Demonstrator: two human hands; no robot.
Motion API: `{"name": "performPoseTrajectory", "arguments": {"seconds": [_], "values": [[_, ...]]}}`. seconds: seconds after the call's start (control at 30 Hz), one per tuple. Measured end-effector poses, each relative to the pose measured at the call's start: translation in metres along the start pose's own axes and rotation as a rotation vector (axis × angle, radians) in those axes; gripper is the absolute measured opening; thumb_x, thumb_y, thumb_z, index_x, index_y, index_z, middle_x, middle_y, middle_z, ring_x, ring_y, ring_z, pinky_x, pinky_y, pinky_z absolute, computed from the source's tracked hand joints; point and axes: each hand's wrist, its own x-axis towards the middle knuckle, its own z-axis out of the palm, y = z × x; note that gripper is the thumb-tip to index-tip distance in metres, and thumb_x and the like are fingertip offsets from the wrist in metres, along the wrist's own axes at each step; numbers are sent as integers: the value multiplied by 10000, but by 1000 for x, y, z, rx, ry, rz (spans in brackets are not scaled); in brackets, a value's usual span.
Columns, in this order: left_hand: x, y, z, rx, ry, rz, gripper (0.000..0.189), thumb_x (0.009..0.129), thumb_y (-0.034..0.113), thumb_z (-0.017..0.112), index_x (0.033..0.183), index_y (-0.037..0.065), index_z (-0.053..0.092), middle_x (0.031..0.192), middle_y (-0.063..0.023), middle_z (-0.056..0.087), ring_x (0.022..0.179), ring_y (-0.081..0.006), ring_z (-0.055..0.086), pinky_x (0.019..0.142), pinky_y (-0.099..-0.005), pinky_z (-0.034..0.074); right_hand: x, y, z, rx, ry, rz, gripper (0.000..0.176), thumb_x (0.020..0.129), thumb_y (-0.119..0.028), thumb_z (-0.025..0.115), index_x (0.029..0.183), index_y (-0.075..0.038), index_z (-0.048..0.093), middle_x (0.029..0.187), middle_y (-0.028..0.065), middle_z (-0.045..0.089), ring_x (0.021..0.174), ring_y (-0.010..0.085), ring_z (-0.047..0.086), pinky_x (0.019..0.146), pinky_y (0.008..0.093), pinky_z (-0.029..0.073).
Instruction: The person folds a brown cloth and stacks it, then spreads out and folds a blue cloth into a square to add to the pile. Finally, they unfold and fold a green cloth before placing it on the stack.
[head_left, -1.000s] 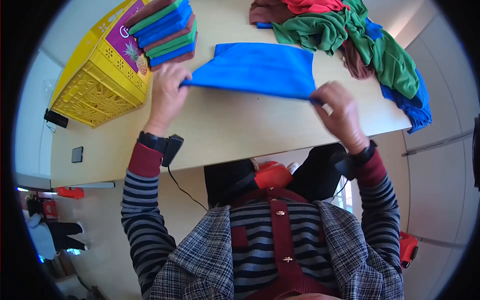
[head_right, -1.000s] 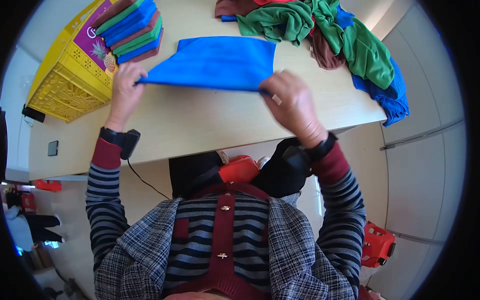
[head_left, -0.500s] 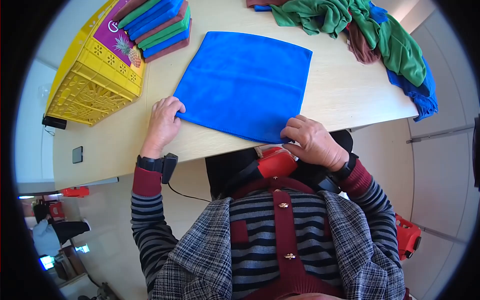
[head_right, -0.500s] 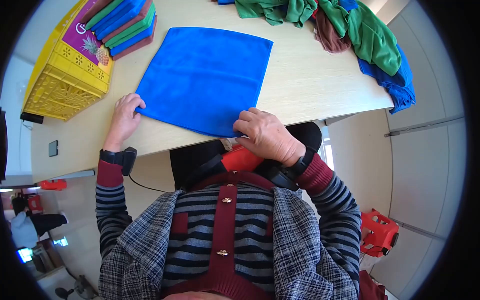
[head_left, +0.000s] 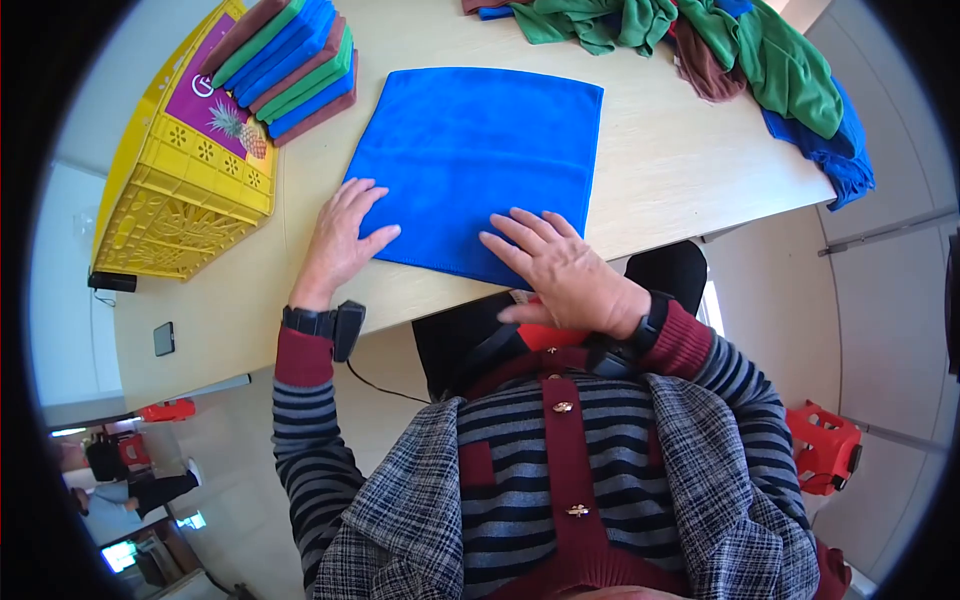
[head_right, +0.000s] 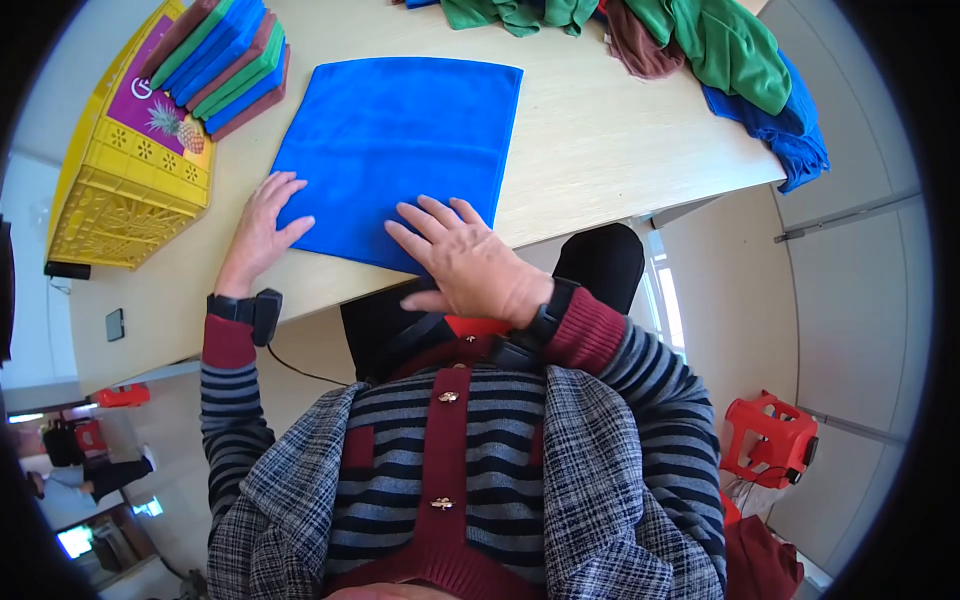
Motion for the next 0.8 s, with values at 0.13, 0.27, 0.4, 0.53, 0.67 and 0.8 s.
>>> {"name": "performPoseTrajectory", "arguments": {"seconds": [0.13, 0.27, 0.4, 0.53, 0.67, 0.8], "values": [[-38, 12, -8, 17, -9, -91, 650, 810, 355, 816, 1340, 55, 588, 1451, -165, 527, 1363, -386, 464, 1156, -462, 357, -27, 21, 5, -86, -90, -75, 626, 919, -216, 673, 1497, -97, 465, 1569, 165, 433, 1473, 336, 390, 1193, 505, 336], [-67, 42, -8, 66, 6, -84, 680, 743, 323, 858, 1305, 56, 586, 1399, -145, 530, 1302, -367, 483, 1120, -458, 367, -44, 39, -1, -117, -77, -134, 582, 869, -131, 690, 1430, -86, 542, 1510, 147, 508, 1427, 339, 450, 1175, 493, 371], [-93, 78, -6, 106, 8, -94, 633, 686, 255, 882, 1222, 62, 604, 1275, -132, 560, 1206, -337, 518, 1045, -451, 398, -50, 38, -21, 59, -32, -112, 513, 820, -54, 704, 1327, -61, 622, 1347, 144, 637, 1265, 347, 594, 1078, 456, 476], [-124, 92, -10, 105, 54, -1, 488, 681, 159, 864, 1099, 63, 632, 1124, -117, 605, 1094, -321, 565, 973, -444, 427, -51, 32, -63, 362, -77, 14, 426, 804, -3, 699, 1227, -40, 680, 1175, 149, 713, 1079, 348, 687, 952, 409, 554], [-127, 103, -45, 29, 155, 21, 306, 709, 43, 804, 970, 51, 644, 982, -102, 637, 982, -310, 595, 924, -421, 447, -46, 17, -126, 531, -174, 16, 390, 809, 41, 666, 1189, -43, 700, 1107, 163, 725, 995, 347, 710, 900, 388, 573], [-111, 121, -135, -197, 405, -50, 245, 718, -90, 721, 903, 33, 618, 933, -65, 625, 922, -245, 590, 858, -347, 471, -33, 10, -197, 651, -252, -97, 335, 894, 47, 619, 1198, -70, 697, 1159, 161, 716, 1017, 332, 718, 939, 404, 568]]}}
